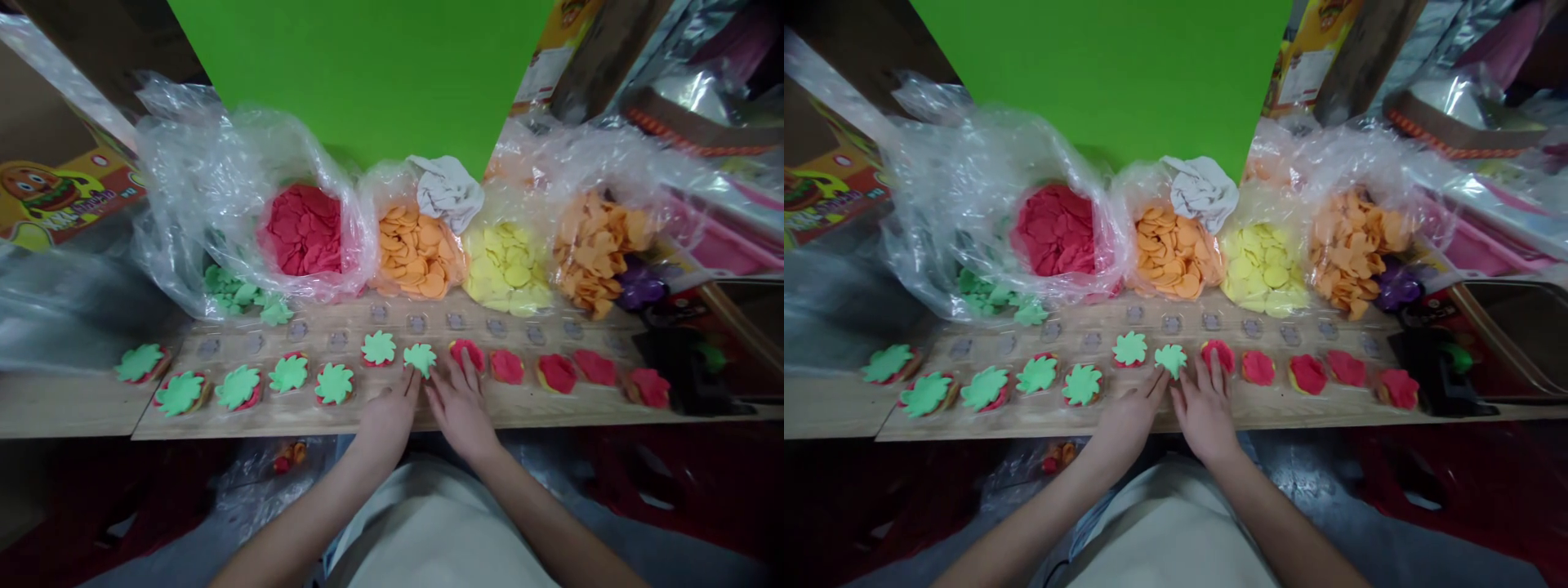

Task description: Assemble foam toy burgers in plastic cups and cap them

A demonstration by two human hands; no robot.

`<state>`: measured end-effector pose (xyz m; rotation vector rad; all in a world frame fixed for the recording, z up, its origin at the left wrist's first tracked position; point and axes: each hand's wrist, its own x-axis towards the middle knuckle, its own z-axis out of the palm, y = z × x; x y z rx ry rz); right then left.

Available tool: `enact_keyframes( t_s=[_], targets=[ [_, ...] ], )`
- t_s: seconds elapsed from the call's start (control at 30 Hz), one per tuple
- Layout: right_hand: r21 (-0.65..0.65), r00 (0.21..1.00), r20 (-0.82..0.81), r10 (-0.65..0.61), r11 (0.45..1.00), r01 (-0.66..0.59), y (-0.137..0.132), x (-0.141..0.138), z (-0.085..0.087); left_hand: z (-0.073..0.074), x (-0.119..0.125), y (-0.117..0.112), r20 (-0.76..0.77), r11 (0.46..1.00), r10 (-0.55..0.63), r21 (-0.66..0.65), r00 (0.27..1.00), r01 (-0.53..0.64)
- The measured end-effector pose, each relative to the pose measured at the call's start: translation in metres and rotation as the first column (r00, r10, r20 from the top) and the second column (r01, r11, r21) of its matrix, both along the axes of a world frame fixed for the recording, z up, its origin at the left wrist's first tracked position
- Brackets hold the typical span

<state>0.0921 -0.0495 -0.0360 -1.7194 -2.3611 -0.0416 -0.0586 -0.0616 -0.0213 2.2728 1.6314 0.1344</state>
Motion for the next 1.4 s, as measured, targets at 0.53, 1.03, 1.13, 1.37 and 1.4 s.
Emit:
enact_keyframes(
  t_s=[0.53,1.03,1.13,1.37,1.4],
  targets=[
    [-0.162,0.743,-0.669,0.005,0.975,-0.153,-0.003,-0.011,0.012,0.009,-0.005,0.033,0.469,0.712,0.611,-0.677,-0.637,0.185],
    [-0.291,0.276,-0.913,-0.299,0.954,0.069,0.035,0.032,0.032,0.006,0.003,0.018,0.699,0.707,0.705,-0.681,-0.120,0.189],
    [-0.201,0.458,-0.854,-0.246,0.969,0.146,0.048,0.062,0.032,0.003,0.004,0.020,0.784,0.783,0.615,-0.620,0.086,0.049],
    [-0.110,0.916,-0.394,-0.071,0.994,0.029,0.059,0.067,0.019,0.005,0.026,0.023,0.783,0.985,0.162,-0.162,0.600,-0.055],
    [-0.039,0.943,-0.328,-0.051,0.998,0.040,0.058,0.067,0.016,0.006,0.031,0.023,0.763,0.996,0.082,-0.074,0.642,-0.040]
  ],
)
